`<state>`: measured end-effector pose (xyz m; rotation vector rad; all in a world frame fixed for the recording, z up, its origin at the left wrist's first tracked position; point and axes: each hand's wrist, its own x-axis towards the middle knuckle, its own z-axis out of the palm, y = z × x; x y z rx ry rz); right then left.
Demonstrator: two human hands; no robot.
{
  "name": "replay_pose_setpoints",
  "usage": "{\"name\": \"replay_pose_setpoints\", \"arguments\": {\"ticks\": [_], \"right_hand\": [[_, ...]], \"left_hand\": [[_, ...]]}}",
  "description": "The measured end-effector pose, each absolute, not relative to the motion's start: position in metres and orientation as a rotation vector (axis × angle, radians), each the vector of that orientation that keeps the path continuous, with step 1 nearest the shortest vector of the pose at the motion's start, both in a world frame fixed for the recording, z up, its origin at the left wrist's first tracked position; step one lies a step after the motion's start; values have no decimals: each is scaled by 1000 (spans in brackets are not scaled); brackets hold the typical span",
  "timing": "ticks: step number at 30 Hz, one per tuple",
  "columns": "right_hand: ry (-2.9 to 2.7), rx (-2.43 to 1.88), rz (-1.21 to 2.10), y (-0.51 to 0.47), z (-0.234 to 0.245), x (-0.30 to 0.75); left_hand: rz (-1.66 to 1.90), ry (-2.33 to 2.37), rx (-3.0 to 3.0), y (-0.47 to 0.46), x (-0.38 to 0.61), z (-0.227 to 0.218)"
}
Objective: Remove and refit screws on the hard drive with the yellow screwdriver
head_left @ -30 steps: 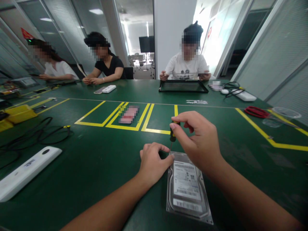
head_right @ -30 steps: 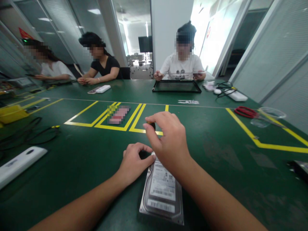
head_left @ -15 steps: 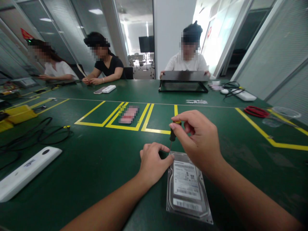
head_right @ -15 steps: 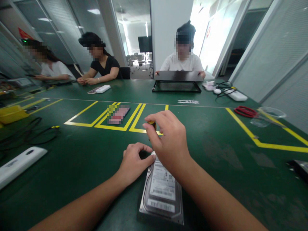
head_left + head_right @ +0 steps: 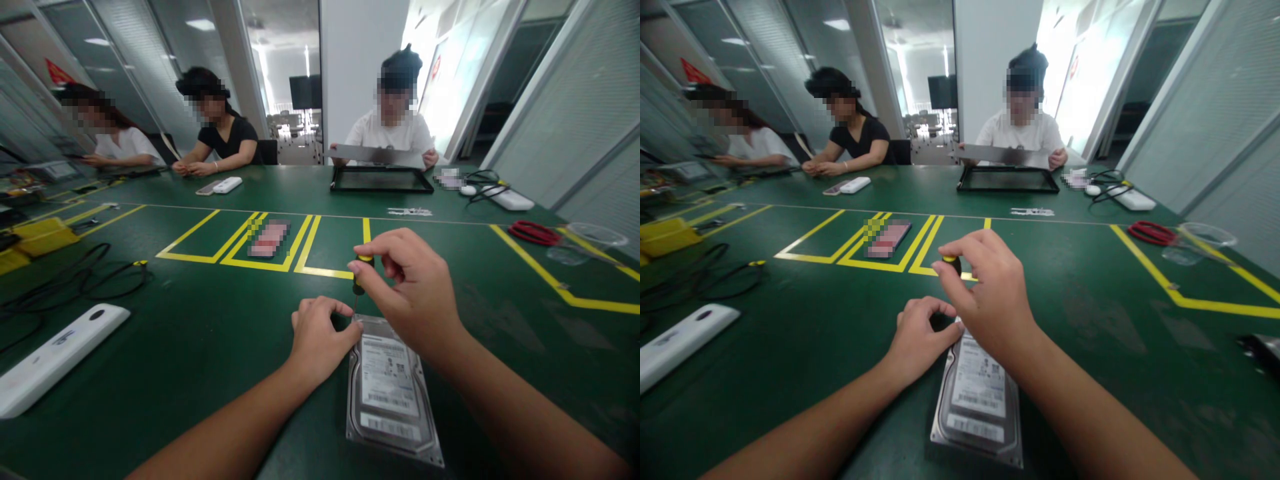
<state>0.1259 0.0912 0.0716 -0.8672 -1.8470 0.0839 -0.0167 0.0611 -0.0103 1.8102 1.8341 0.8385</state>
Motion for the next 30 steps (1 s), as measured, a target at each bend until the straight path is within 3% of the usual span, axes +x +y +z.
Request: {"name": "replay_pose_setpoints", "arguments": {"ticks": [30], "right_hand": [[-1832,-908,90,89,75,127]], "left_hand": [[844,1836,1814,61,-17,-12]]}}
